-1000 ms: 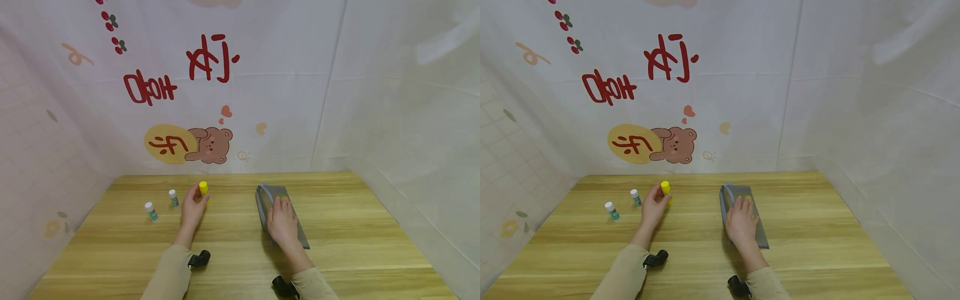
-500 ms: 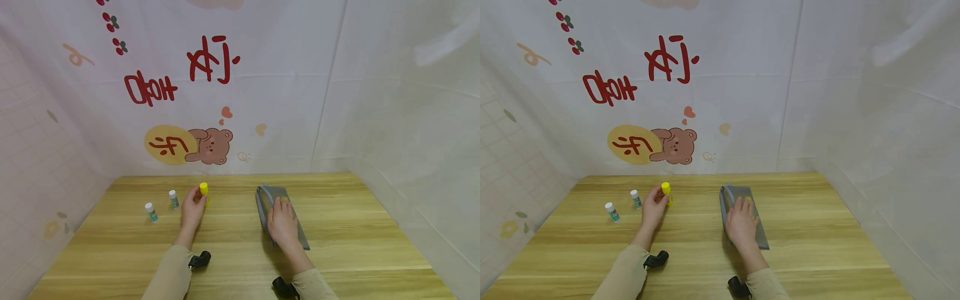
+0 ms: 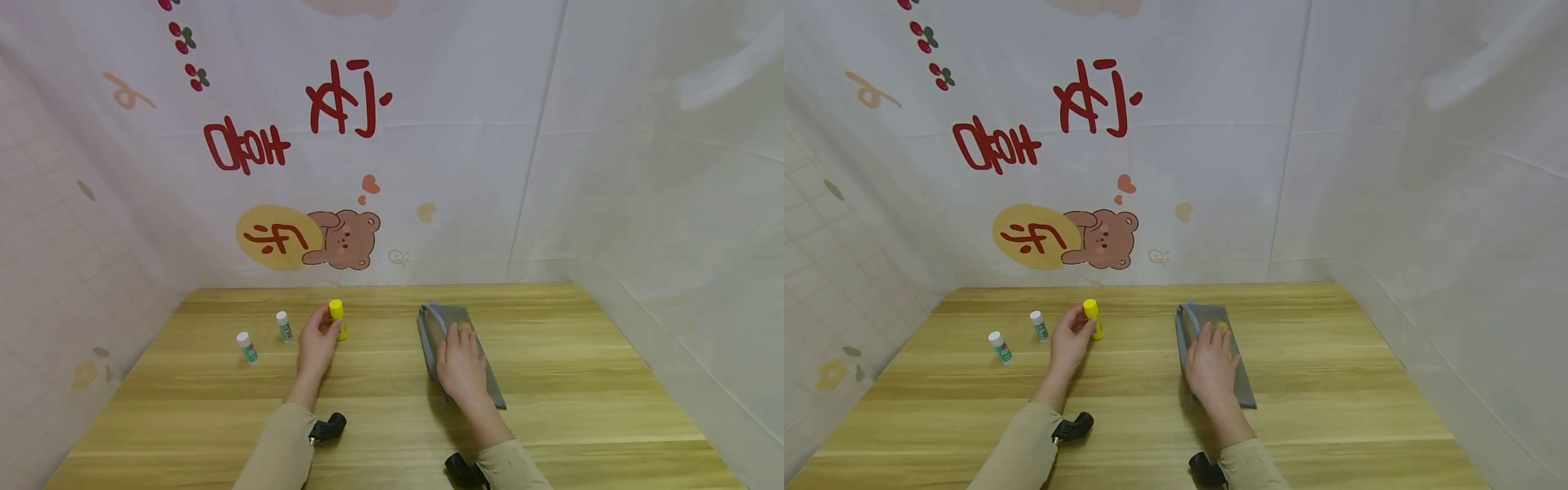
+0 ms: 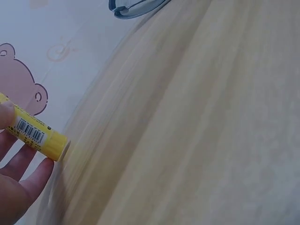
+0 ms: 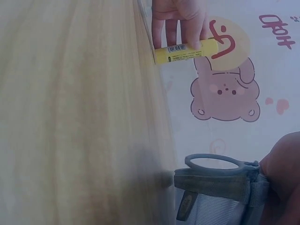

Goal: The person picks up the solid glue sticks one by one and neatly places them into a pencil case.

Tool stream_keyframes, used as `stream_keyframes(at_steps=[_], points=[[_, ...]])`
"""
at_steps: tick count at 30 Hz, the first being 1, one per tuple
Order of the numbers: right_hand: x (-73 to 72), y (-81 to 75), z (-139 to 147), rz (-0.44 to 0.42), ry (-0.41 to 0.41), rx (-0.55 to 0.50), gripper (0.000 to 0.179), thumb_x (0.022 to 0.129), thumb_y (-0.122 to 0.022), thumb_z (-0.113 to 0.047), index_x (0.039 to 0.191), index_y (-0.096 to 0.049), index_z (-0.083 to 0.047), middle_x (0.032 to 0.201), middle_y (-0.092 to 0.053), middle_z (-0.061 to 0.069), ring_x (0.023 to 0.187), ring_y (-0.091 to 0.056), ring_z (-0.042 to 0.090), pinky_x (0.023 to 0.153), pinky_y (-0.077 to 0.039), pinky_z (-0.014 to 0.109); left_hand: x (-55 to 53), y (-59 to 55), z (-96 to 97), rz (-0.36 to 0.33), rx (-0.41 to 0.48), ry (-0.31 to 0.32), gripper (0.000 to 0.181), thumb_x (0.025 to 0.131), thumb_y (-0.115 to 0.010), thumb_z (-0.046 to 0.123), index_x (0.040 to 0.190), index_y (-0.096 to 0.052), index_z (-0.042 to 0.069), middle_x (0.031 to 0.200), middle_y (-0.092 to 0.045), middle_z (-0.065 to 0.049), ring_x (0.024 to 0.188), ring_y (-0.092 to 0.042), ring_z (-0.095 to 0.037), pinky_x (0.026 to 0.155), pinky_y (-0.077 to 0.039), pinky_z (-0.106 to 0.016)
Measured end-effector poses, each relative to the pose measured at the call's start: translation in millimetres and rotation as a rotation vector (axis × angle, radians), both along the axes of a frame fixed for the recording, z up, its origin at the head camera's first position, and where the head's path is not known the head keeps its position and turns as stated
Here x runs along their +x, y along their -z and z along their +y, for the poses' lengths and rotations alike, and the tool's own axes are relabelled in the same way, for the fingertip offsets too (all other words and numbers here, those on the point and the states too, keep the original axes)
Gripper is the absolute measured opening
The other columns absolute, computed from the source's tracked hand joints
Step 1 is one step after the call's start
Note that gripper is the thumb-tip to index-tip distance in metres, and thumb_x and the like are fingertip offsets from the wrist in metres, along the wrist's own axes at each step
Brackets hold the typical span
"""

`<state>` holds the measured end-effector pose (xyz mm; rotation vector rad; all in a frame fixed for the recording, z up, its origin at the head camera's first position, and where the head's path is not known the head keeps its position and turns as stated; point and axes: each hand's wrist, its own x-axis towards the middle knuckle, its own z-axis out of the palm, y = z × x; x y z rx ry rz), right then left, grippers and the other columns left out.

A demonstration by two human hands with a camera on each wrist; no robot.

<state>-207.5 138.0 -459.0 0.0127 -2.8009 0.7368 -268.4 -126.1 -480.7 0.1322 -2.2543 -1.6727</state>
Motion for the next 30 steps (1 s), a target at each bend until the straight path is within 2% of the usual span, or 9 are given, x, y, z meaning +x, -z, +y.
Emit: stream_keyframes(at_steps=[10, 20, 30], points=[[-0.4, 0.3, 0.7, 0.024, -0.008, 0.006, 0.049, 0.104, -0.042, -0.018, 0.142, -0.04, 0.012, 0.143, -0.039, 0.037, 0.134, -0.032, 0.055, 0.091, -0.034, 0.08, 2.0, -5.3, 14.9, 0.016, 0.026, 0.03, 0.035, 0.094, -0.067, 0.005, 0.128, -0.06, -0.001, 0.12, -0.064, -0.02, 0.11, -0.061, -0.034, 0.095, -0.053, -0.044], [-1.1, -1.7, 1.1, -0.006, -0.015, -0.002, 0.05, 0.104, -0.041, -0.019, 0.143, -0.038, 0.012, 0.145, -0.037, 0.037, 0.136, -0.03, 0.055, 0.091, -0.032, 0.081, 3.7, -7.5, 30.1, 0.026, 0.039, 0.087, 0.034, 0.093, -0.068, 0.004, 0.127, -0.062, 0.0, 0.117, -0.066, -0.018, 0.106, -0.062, -0.032, 0.091, -0.055, -0.041], [-2.0, -3.6, 1.8, -0.027, -0.016, -0.013, 0.051, 0.104, -0.04, -0.019, 0.145, -0.037, 0.011, 0.146, -0.036, 0.036, 0.137, -0.029, 0.054, 0.094, -0.03, 0.081, 5.9, -7.4, 46.1, 0.058, 0.036, 0.145, 0.032, 0.092, -0.07, 0.004, 0.123, -0.064, -0.002, 0.11, -0.067, -0.019, 0.1, -0.065, -0.034, 0.089, -0.055, -0.044]])
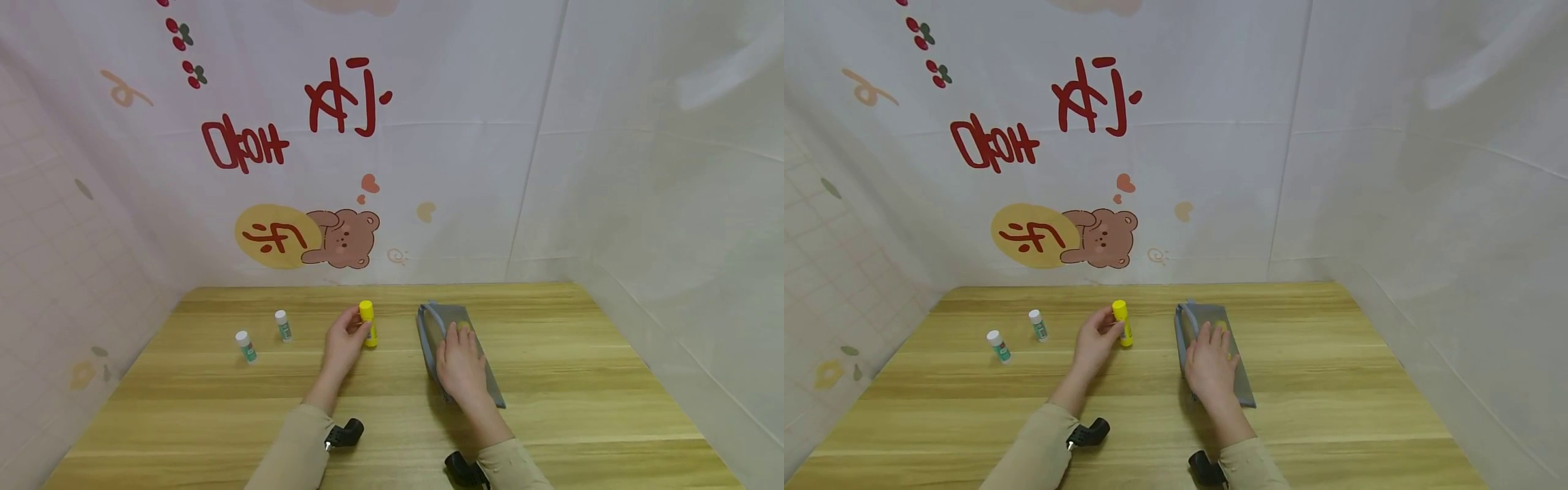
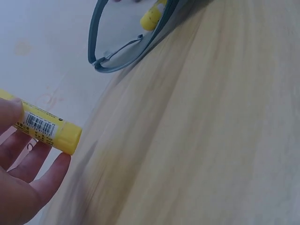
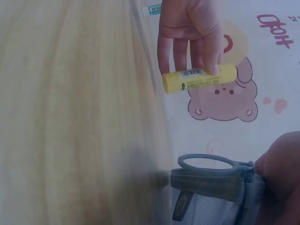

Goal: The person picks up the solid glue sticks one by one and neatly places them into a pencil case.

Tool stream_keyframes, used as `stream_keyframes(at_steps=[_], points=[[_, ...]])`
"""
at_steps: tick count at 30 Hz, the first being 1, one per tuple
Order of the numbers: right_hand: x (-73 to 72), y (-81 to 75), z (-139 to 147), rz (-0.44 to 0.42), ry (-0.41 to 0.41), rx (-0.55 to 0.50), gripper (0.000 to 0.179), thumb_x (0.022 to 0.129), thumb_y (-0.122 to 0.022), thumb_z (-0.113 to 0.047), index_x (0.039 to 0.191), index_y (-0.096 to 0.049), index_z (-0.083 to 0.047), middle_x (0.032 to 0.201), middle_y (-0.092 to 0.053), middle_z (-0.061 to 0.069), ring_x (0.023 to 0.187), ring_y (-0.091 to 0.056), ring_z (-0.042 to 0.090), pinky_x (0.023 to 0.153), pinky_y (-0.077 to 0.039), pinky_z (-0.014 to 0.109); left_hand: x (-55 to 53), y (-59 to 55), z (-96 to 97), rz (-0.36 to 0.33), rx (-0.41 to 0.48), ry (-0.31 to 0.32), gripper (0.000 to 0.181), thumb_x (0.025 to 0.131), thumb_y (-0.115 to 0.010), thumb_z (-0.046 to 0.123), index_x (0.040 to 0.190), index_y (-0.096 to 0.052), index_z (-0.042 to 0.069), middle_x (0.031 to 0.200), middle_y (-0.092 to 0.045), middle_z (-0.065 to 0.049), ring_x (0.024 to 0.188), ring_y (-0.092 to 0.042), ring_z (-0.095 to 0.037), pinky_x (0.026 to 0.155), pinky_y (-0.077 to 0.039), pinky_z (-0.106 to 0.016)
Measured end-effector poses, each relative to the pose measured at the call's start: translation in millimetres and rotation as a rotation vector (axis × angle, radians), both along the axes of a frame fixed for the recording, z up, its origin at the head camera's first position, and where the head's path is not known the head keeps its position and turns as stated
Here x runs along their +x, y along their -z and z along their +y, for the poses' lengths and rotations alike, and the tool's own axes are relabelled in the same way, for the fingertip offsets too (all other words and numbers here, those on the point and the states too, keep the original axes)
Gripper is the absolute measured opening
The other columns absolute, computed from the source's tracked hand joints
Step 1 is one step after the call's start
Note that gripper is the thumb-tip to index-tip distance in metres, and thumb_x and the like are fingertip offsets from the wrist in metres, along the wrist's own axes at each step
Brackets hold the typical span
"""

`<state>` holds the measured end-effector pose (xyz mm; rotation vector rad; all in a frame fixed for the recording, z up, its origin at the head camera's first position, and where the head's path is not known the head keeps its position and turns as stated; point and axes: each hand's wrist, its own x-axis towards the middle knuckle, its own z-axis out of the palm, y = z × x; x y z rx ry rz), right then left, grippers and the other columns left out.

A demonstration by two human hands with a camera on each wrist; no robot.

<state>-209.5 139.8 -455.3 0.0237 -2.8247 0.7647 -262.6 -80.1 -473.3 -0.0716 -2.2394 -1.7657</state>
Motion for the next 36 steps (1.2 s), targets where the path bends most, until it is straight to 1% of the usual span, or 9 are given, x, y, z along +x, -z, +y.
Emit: stream_keyframes(at_steps=[3, 11, 17, 22, 28, 33, 36], points=[[0.0, -0.8, -0.2, -0.009, 0.002, -0.005, 0.051, 0.104, -0.04, -0.019, 0.145, -0.037, 0.011, 0.147, -0.035, 0.035, 0.138, -0.028, 0.053, 0.094, -0.029, 0.081, 0.7, -0.3, 5.3, -0.006, -0.003, 0.016, 0.031, 0.092, -0.07, 0.004, 0.122, -0.064, -0.002, 0.11, -0.068, -0.019, 0.098, -0.066, -0.033, 0.087, -0.056, -0.044], [0.3, -1.4, 0.3, -0.005, 0.002, -0.004, 0.052, 0.104, -0.038, -0.02, 0.146, -0.037, 0.01, 0.147, -0.036, 0.035, 0.138, -0.028, 0.053, 0.094, -0.031, 0.08, 4.5, -4.8, 19.2, -0.1, 0.067, 0.084, 0.036, 0.093, -0.07, 0.007, 0.127, -0.062, 0.0, 0.109, -0.065, -0.017, 0.092, -0.065, -0.028, 0.073, -0.06, -0.036], [0.0, -1.3, 0.4, 0.001, 0.001, -0.006, 0.052, 0.104, -0.038, -0.02, 0.145, -0.037, 0.01, 0.146, -0.037, 0.034, 0.138, -0.029, 0.052, 0.094, -0.031, 0.08, 6.6, -5.8, 29.8, -0.117, 0.121, 0.129, 0.038, 0.093, -0.069, 0.008, 0.129, -0.061, -0.001, 0.105, -0.064, -0.016, 0.088, -0.065, -0.024, 0.07, -0.061, -0.039], [0.8, -1.4, 0.9, 0.014, -0.001, -0.006, 0.051, 0.103, -0.04, -0.019, 0.144, -0.038, 0.011, 0.145, -0.038, 0.035, 0.137, -0.03, 0.053, 0.093, -0.032, 0.081, 8.7, -6.7, 39.5, -0.156, 0.167, 0.156, 0.04, 0.094, -0.069, 0.008, 0.131, -0.059, -0.003, 0.105, -0.062, -0.017, 0.088, -0.064, -0.023, 0.07, -0.061, -0.042], [0.8, -0.9, 0.9, 0.025, -0.007, -0.005, 0.051, 0.104, -0.039, -0.019, 0.144, -0.038, 0.013, 0.145, -0.036, 0.037, 0.136, -0.029, 0.055, 0.091, -0.032, 0.081, 12.0, -5.7, 49.0, -0.172, 0.162, 0.176, 0.04, 0.094, -0.069, 0.009, 0.13, -0.059, -0.004, 0.103, -0.062, -0.018, 0.084, -0.066, -0.024, 0.065, -0.061, -0.042], [0.9, -0.8, 0.0, 0.038, 0.0, 0.004, 0.05, 0.103, -0.041, -0.018, 0.142, -0.039, 0.013, 0.144, -0.038, 0.037, 0.135, -0.031, 0.055, 0.09, -0.034, 0.081, 15.2, -6.0, 56.4, -0.199, 0.158, 0.182, 0.039, 0.093, -0.07, 0.012, 0.128, -0.061, -0.003, 0.101, -0.063, -0.016, 0.073, -0.067, -0.021, 0.062, -0.061, -0.041], [1.4, -1.2, -0.6, 0.039, 0.006, 0.011, 0.048, 0.103, -0.043, -0.016, 0.142, -0.04, 0.013, 0.143, -0.039, 0.037, 0.134, -0.033, 0.054, 0.089, -0.035, 0.081, 16.7, -5.7, 60.5, -0.223, 0.157, 0.183, 0.04, 0.093, -0.071, 0.014, 0.127, -0.062, -0.003, 0.1, -0.063, -0.014, 0.069, -0.067, -0.02, 0.06, -0.061, -0.039]])
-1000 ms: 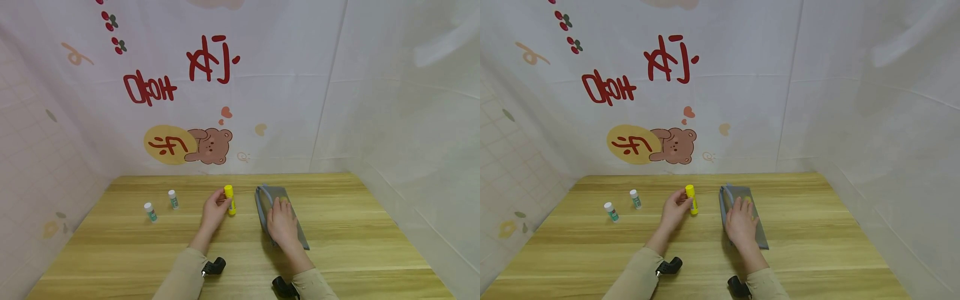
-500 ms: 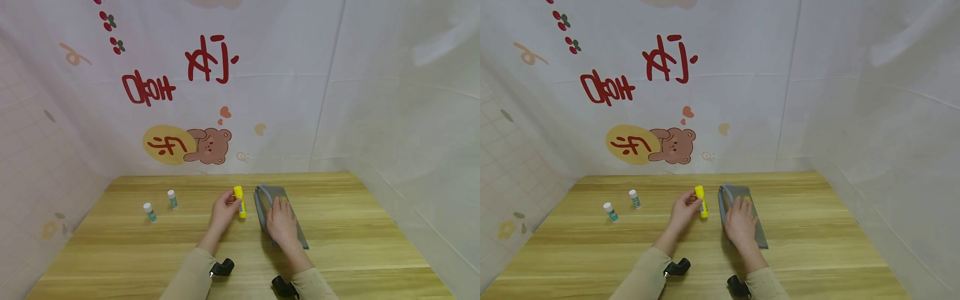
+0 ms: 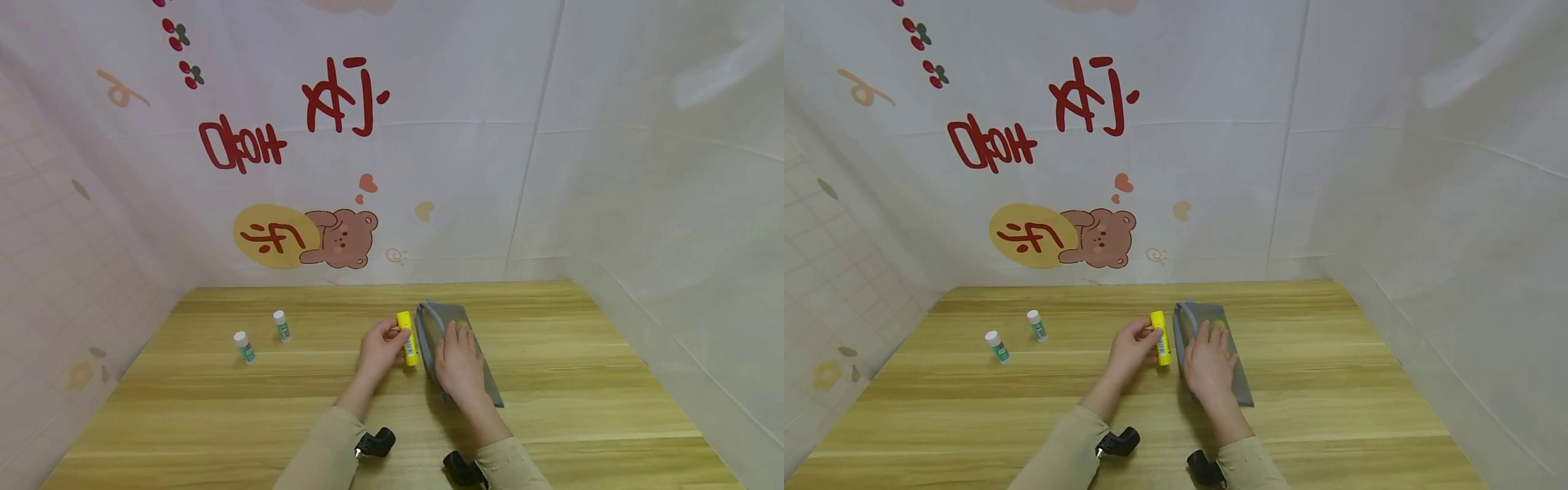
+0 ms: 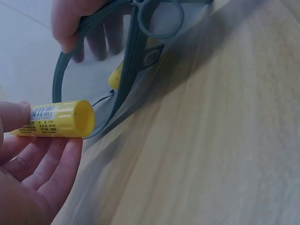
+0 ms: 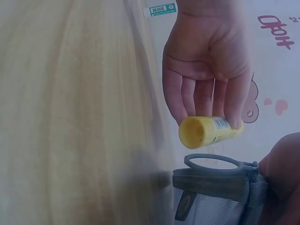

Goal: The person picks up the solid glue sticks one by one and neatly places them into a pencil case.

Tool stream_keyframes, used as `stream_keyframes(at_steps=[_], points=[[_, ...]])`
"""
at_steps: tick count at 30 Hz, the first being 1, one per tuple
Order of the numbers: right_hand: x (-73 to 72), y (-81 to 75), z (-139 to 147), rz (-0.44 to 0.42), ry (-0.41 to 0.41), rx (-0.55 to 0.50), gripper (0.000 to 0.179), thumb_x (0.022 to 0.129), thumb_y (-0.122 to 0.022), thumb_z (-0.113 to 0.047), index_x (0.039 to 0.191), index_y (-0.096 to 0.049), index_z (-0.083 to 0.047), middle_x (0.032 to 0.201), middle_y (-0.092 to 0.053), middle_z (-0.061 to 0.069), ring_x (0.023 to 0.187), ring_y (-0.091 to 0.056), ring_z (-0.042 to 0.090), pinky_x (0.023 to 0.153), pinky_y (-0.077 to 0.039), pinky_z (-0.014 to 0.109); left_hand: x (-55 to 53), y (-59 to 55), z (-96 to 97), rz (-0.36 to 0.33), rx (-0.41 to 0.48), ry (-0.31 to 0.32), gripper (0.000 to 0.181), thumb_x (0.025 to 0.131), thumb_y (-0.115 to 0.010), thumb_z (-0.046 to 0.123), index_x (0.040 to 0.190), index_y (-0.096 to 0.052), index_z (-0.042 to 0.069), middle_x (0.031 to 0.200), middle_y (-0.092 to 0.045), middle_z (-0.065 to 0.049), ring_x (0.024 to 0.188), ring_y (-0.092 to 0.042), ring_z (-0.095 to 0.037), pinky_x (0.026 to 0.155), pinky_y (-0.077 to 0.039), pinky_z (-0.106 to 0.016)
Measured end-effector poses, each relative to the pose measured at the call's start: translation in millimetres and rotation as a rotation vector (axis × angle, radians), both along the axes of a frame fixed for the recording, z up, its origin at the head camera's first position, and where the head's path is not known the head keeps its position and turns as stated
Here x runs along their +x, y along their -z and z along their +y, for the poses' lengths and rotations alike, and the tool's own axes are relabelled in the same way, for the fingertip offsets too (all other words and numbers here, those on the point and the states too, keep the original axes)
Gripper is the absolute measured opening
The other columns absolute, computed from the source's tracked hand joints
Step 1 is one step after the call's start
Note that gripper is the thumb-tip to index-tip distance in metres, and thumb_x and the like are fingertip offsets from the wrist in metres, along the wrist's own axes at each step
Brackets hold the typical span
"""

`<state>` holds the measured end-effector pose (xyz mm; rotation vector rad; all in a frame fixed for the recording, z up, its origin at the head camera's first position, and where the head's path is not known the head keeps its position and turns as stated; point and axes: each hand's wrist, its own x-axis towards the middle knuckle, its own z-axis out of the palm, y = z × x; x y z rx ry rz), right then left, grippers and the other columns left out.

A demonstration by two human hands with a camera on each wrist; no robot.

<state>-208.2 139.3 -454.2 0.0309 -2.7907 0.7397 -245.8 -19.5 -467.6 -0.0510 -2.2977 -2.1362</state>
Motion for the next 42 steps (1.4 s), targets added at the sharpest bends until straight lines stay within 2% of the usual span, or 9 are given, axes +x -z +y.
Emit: stream_keyframes(at_steps=[12, 25, 42], points=[[-0.6, -3.0, -0.1, -0.017, 0.011, -0.001, 0.049, 0.103, -0.045, -0.018, 0.143, -0.04, 0.012, 0.144, -0.038, 0.037, 0.135, -0.032, 0.054, 0.091, -0.035, 0.08, 1.9, -0.1, 15.1, -0.047, -0.007, 0.023, 0.04, 0.093, -0.071, 0.019, 0.125, -0.064, -0.004, 0.091, -0.065, -0.009, 0.069, -0.066, -0.017, 0.058, -0.061, -0.038], [-0.9, -3.9, -0.3, -0.019, 0.01, 0.011, 0.048, 0.104, -0.043, -0.016, 0.142, -0.04, 0.012, 0.143, -0.04, 0.036, 0.135, -0.033, 0.053, 0.09, -0.035, 0.08, -7.2, -0.1, 25.1, -0.114, -0.015, -0.001, 0.038, 0.091, -0.073, 0.019, 0.123, -0.067, -0.002, 0.089, -0.069, -0.009, 0.069, -0.066, -0.015, 0.056, -0.06, -0.035], [-0.5, -2.7, 0.0, -0.032, 0.015, 0.011, 0.048, 0.105, -0.042, -0.017, 0.143, -0.04, 0.012, 0.144, -0.039, 0.036, 0.136, -0.032, 0.053, 0.091, -0.033, 0.081, -10.8, 2.4, 33.7, -0.112, -0.059, 0.017, 0.028, 0.09, -0.074, 0.018, 0.11, -0.072, -0.002, 0.082, -0.072, -0.008, 0.057, -0.065, -0.013, 0.051, -0.059, -0.033]])
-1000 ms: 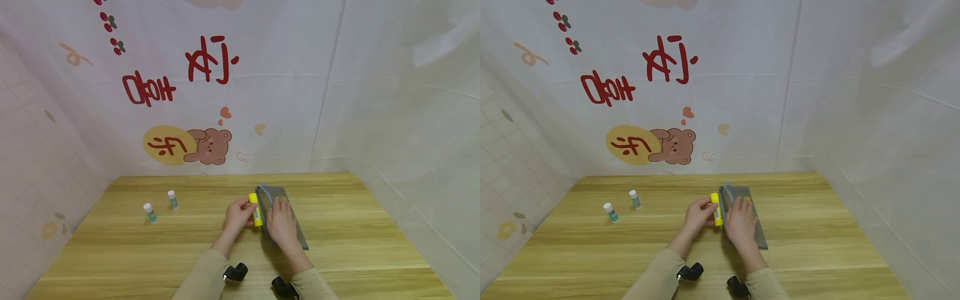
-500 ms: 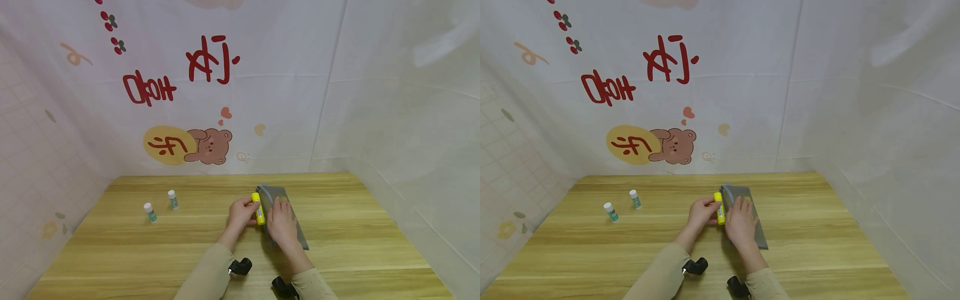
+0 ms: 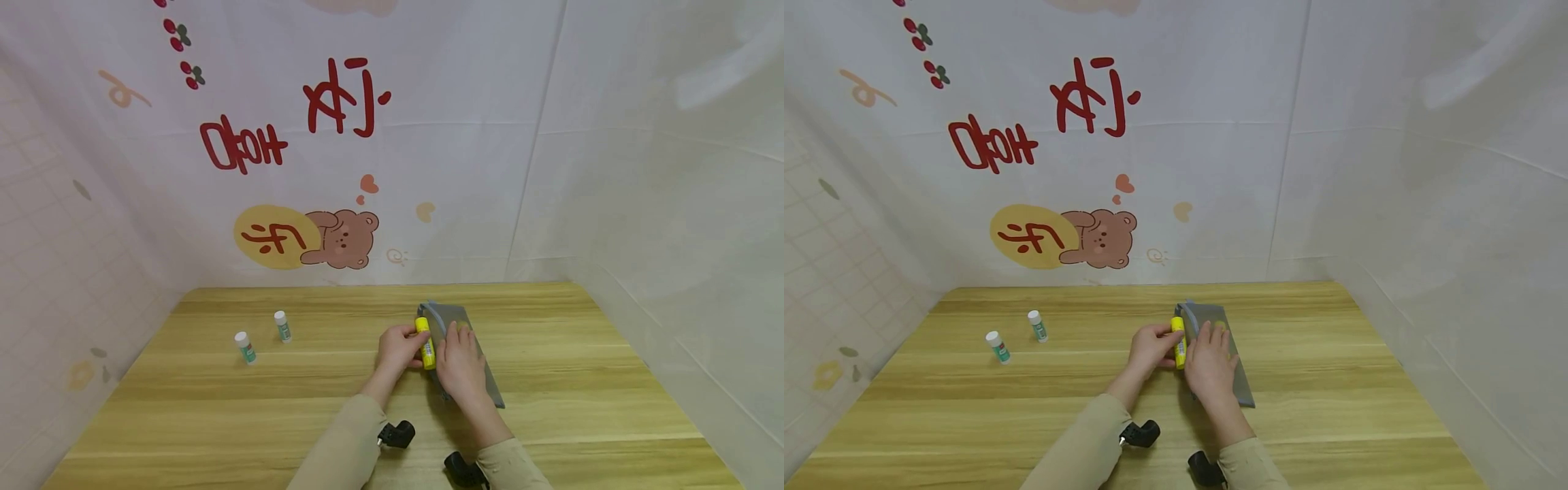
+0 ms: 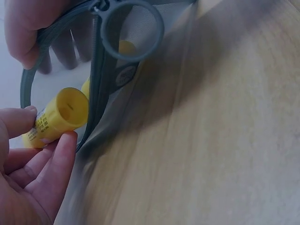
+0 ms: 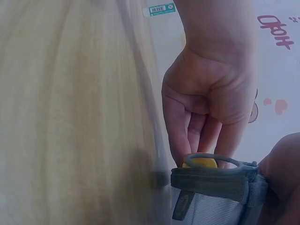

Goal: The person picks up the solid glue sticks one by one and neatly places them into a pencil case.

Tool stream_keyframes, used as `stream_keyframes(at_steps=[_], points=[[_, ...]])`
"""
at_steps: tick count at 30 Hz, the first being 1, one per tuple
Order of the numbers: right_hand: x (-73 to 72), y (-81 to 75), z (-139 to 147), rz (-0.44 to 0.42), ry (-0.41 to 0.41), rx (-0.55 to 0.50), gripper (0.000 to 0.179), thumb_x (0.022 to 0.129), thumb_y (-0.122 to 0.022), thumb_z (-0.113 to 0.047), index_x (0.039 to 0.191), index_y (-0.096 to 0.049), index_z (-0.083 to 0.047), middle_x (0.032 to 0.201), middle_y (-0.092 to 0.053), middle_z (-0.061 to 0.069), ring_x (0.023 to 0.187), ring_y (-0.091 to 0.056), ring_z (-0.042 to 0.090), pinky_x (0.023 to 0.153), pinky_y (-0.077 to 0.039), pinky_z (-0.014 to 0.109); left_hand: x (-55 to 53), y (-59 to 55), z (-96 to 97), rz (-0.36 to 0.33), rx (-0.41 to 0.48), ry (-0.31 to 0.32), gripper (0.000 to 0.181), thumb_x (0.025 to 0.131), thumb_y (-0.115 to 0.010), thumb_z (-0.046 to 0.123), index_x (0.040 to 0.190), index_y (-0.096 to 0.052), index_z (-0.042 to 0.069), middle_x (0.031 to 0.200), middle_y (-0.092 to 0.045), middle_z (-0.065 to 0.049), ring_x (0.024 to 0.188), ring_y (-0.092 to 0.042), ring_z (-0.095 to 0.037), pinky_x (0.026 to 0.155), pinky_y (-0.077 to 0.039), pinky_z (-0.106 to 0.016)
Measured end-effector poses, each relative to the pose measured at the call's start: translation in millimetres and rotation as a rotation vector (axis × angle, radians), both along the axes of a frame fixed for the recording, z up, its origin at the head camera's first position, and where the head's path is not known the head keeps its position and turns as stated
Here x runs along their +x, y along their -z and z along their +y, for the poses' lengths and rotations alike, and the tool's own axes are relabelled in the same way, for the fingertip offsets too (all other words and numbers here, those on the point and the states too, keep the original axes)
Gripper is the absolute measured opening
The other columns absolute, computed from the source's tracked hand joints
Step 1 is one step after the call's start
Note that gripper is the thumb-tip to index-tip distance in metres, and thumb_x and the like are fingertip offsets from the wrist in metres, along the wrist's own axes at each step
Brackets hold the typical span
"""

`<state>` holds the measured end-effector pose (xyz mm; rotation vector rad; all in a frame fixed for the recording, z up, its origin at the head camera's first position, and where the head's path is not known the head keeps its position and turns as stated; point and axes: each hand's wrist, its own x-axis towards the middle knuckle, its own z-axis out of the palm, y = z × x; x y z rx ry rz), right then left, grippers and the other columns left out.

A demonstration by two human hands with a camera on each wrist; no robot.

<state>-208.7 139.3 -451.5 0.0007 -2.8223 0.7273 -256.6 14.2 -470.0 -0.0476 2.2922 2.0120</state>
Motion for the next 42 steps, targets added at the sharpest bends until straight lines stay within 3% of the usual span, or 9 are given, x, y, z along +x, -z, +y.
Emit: stream_keyframes(at_steps=[7, 21, 29, 34, 42], points=[[0.8, -0.8, -0.2, -0.001, -0.007, 0.002, 0.048, 0.105, -0.042, -0.017, 0.143, -0.039, 0.012, 0.144, -0.039, 0.036, 0.136, -0.032, 0.053, 0.091, -0.033, 0.081, 1.5, 0.9, 2.1, 0.002, 0.056, -0.001, 0.038, 0.09, -0.074, 0.015, 0.121, -0.066, -0.007, 0.085, -0.072, -0.01, 0.064, -0.071, -0.022, 0.052, -0.059, -0.036], [0.4, -1.8, 1.1, -0.004, 0.012, 0.016, 0.049, 0.104, -0.04, -0.019, 0.143, -0.041, 0.011, 0.146, -0.036, 0.037, 0.137, -0.031, 0.052, 0.096, -0.028, 0.08, 6.6, -4.5, 1.9, 0.036, 0.093, 0.012, 0.041, 0.09, -0.073, 0.014, 0.125, -0.063, -0.007, 0.086, -0.068, -0.008, 0.075, -0.072, -0.032, 0.056, -0.06, -0.038], [-1.1, -0.7, 2.1, -0.015, 0.013, 0.0, 0.05, 0.104, -0.041, -0.019, 0.144, -0.039, 0.011, 0.147, -0.035, 0.036, 0.138, -0.029, 0.051, 0.096, -0.028, 0.08, 13.8, -9.8, -4.6, 0.062, 0.11, 0.006, 0.041, 0.091, -0.074, 0.017, 0.124, -0.064, -0.006, 0.091, -0.072, -0.014, 0.079, -0.072, -0.036, 0.061, -0.061, -0.042], [-1.0, -0.1, 2.4, -0.011, 0.007, -0.011, 0.051, 0.104, -0.041, -0.02, 0.144, -0.038, 0.011, 0.147, -0.035, 0.037, 0.138, -0.029, 0.052, 0.096, -0.029, 0.08, 18.2, -10.1, -11.2, 0.087, 0.138, -0.018, 0.041, 0.09, -0.075, 0.017, 0.124, -0.065, -0.005, 0.092, -0.072, -0.016, 0.078, -0.072, -0.035, 0.06, -0.061, -0.041], [0.1, -1.4, 2.4, 0.0, -0.001, -0.024, 0.052, 0.104, -0.041, -0.02, 0.144, -0.038, 0.012, 0.146, -0.034, 0.037, 0.137, -0.029, 0.053, 0.094, -0.029, 0.081, 24.1, -10.6, -19.5, 0.14, 0.114, -0.06, 0.037, 0.089, -0.075, 0.011, 0.122, -0.066, -0.005, 0.09, -0.073, -0.012, 0.07, -0.07, -0.02, 0.062, -0.061, -0.043]])
